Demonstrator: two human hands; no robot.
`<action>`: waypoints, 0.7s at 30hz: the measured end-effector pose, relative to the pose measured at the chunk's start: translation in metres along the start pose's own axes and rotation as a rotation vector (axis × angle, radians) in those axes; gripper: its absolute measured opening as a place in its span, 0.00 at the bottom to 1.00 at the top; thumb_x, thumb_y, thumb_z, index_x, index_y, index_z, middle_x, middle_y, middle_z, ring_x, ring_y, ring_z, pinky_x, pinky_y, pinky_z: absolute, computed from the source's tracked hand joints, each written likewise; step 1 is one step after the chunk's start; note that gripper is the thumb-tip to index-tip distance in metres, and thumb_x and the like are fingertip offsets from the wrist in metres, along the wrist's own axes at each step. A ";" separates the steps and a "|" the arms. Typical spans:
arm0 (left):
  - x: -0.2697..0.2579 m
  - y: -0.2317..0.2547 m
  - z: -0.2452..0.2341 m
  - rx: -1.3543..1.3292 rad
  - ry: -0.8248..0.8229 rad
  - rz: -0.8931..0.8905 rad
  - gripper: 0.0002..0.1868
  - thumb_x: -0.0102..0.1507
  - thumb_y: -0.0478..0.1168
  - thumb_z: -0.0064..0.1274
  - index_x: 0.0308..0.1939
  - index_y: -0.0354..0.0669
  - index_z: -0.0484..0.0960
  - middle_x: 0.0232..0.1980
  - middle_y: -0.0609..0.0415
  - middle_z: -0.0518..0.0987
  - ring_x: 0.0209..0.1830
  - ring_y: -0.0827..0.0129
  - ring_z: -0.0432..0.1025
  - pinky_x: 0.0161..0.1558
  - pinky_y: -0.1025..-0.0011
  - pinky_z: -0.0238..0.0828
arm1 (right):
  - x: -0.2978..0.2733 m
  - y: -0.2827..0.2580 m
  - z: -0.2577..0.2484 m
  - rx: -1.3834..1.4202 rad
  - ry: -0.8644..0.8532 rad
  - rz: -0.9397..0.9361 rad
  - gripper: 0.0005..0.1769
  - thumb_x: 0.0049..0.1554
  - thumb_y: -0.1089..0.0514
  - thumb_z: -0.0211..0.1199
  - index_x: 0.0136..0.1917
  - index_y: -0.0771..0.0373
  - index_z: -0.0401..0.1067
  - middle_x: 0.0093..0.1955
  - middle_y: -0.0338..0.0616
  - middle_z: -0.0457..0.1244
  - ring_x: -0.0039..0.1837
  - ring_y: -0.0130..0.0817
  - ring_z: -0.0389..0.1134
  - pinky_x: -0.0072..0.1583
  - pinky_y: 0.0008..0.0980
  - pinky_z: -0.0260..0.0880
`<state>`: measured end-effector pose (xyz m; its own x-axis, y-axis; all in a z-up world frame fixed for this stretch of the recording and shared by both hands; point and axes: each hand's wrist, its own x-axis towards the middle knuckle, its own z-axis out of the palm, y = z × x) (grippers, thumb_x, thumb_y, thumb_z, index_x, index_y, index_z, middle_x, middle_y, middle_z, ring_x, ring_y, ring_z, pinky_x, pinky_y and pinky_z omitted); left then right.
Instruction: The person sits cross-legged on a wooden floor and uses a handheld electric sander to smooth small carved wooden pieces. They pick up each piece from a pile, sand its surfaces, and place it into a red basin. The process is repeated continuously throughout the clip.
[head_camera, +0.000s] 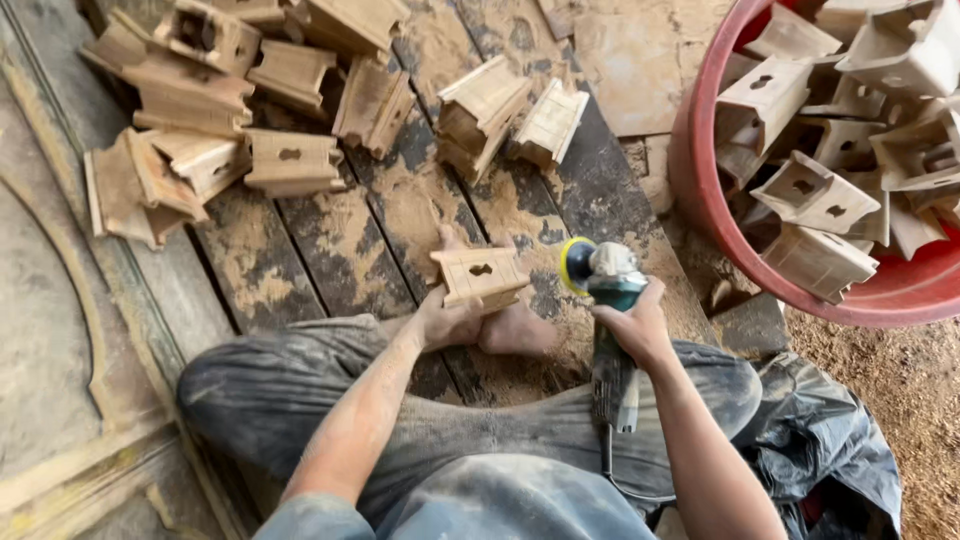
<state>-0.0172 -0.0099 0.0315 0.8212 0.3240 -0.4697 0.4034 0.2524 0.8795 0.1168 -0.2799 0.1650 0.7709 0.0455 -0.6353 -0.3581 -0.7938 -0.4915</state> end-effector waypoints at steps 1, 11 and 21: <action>-0.001 -0.012 -0.002 -0.167 -0.034 -0.078 0.29 0.57 0.46 0.62 0.61 0.38 0.80 0.57 0.43 0.83 0.58 0.54 0.77 0.60 0.55 0.73 | -0.009 0.001 -0.004 0.033 0.024 0.008 0.57 0.45 0.46 0.74 0.75 0.60 0.42 0.61 0.76 0.61 0.67 0.69 0.64 0.66 0.61 0.62; -0.028 0.083 0.023 -0.508 -0.100 -0.159 0.21 0.51 0.26 0.59 0.49 0.39 0.80 0.46 0.47 0.83 0.44 0.56 0.80 0.45 0.62 0.79 | -0.032 0.002 -0.008 0.129 0.027 -0.100 0.55 0.44 0.49 0.75 0.75 0.54 0.44 0.61 0.73 0.62 0.66 0.68 0.64 0.66 0.59 0.63; 0.006 0.018 0.002 0.397 0.052 0.115 0.32 0.58 0.51 0.63 0.61 0.42 0.70 0.56 0.29 0.78 0.62 0.36 0.71 0.59 0.44 0.69 | -0.049 -0.025 0.000 0.098 -0.033 -0.219 0.53 0.47 0.53 0.73 0.75 0.56 0.43 0.61 0.77 0.62 0.66 0.72 0.65 0.66 0.63 0.63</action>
<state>-0.0039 -0.0051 0.0450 0.8528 0.3773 -0.3610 0.4427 -0.1559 0.8830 0.0873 -0.2624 0.2081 0.8186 0.2315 -0.5256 -0.2351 -0.6999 -0.6744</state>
